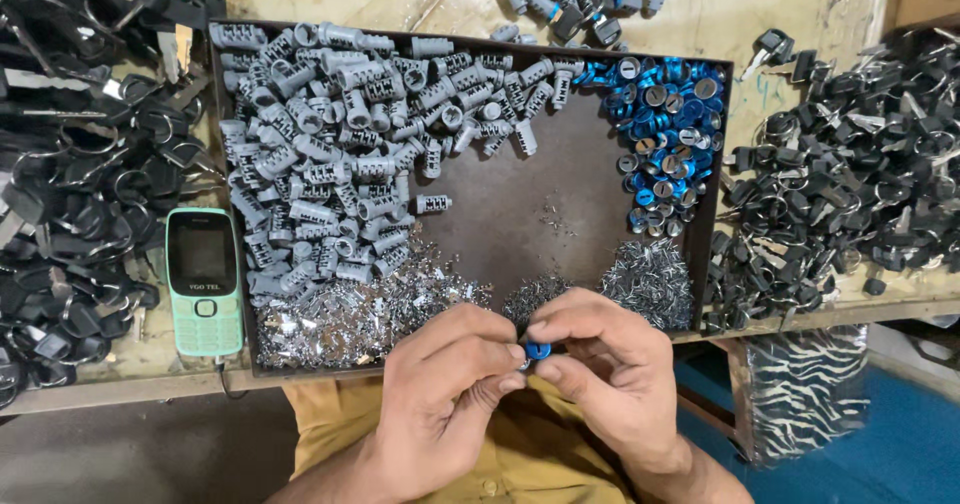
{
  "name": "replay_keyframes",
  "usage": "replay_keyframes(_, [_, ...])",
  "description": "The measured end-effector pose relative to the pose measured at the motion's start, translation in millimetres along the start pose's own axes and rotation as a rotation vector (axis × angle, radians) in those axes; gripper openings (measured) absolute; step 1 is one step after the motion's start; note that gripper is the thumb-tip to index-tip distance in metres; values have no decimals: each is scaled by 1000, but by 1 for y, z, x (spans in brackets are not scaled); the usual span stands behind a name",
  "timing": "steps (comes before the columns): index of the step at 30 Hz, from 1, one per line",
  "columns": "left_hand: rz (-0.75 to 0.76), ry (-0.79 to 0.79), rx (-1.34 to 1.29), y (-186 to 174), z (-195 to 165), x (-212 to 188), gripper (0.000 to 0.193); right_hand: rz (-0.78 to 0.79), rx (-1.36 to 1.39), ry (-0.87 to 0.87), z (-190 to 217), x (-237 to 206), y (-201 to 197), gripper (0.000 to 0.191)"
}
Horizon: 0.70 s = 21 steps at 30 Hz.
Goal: The person sits at a workbench assembling small lock cylinder parts. They pick gray lock plugs and blue caps from a tray, press the parts together by hand, and place finished assemblies aside while handling piles of keys around the tray.
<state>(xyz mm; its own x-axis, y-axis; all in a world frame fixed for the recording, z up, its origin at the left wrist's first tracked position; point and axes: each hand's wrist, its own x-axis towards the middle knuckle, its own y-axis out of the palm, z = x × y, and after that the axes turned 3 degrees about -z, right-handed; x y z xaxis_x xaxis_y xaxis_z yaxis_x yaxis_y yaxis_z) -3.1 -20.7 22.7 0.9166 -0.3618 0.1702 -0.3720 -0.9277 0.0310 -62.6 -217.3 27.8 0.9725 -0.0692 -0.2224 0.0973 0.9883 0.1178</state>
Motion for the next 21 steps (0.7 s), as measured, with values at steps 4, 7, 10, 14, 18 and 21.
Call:
replay_keyframes(4, [-53,-88,1,1,-5,0,17,43,-118,-65,6,1,5,23])
replay_keyframes(7, [-119,-518,-548,-6,-3,-1,41,166,-260,-141,14,2,6,48])
replay_keyframes(10, [34,-607,-735,-6,3,-6,49,125,-517,-313,17,2,10,50])
replay_keyframes(14, [52,-717,-614,12,20,-11,19,-6,-714,-568,14,1,4,42])
replay_keyframes(18, [41,-543,-277,17,38,-20,19,-57,-772,-444,23,6,-40,47])
replay_keyframes(21, [22,-510,-200,9,49,-29,19,-543,-1225,-380,42,17,-93,45])
